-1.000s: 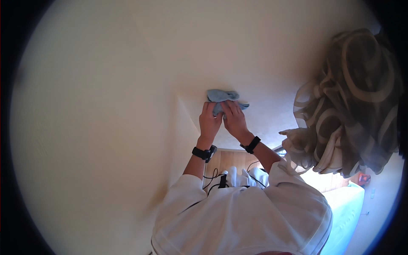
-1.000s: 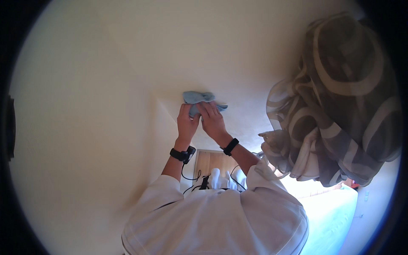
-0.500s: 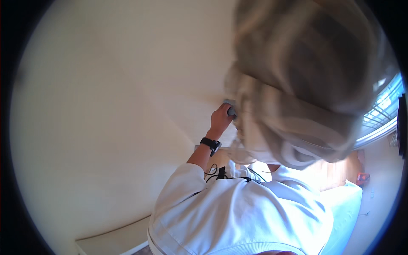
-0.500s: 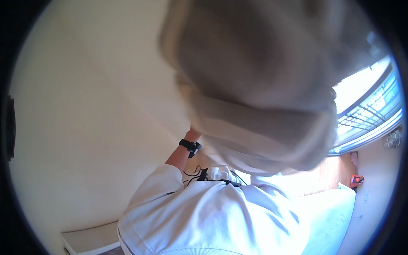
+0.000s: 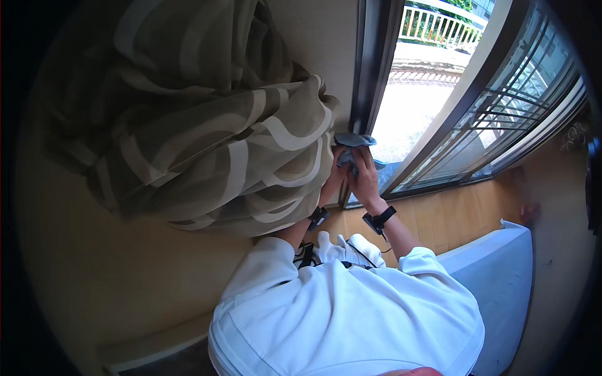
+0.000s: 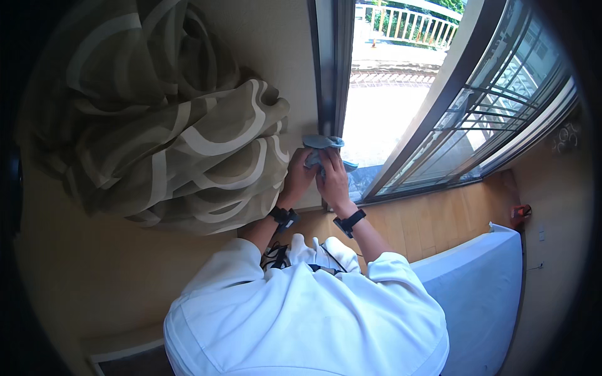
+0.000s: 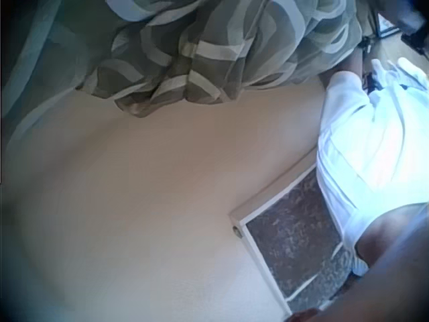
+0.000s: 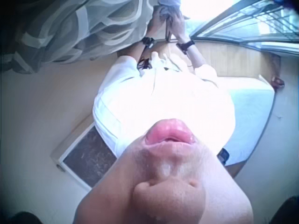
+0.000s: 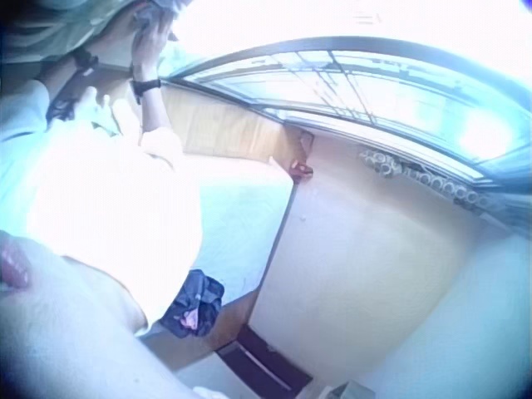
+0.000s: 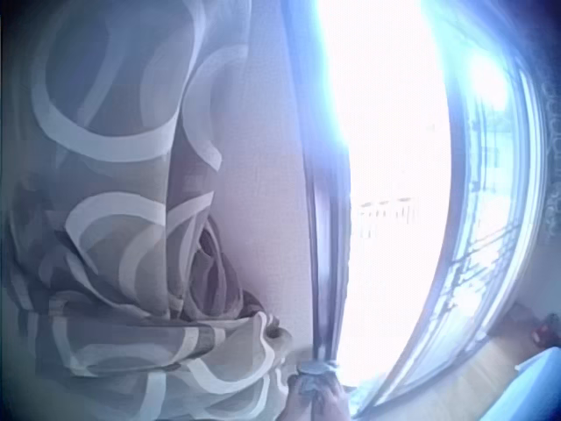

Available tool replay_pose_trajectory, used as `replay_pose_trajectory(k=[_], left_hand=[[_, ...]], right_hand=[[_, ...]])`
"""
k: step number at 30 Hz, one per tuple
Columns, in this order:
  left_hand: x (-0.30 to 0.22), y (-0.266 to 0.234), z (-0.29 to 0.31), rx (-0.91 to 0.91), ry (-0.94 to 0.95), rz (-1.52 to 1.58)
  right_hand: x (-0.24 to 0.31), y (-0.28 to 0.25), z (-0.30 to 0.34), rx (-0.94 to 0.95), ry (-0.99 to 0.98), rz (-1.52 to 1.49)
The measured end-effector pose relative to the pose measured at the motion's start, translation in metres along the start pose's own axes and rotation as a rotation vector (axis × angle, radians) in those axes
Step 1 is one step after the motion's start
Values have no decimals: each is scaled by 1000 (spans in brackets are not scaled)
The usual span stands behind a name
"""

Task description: The person wipes the wall, window frame, and window sill by hand with a cloth.

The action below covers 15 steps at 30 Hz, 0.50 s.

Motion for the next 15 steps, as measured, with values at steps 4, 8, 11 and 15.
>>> replay_pose_trajectory(k=[4, 8, 11, 15], left_hand=[[-90, 5, -70, -70, 58, -76], [-121, 7, -104, -140, 118, -162], [-109, 8, -106, -145, 27, -105], [-98, 15, -102, -91, -33, -137]], right_hand=[[5, -62, -48, -173, -75, -4], [4, -90, -79, -231, -133, -159], [3, -99, -90, -196, -133, -239], [-20, -90, -91, -122, -17, -317]])
Point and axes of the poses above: each hand's wrist, its own z-axis away from the middle knuckle, its own y-axis out of the palm, x = y × z, the point moved 7 cm from there along -z, towards the middle knuckle, and after that the axes turned 8 degrees about y, right-handed, at the moved point
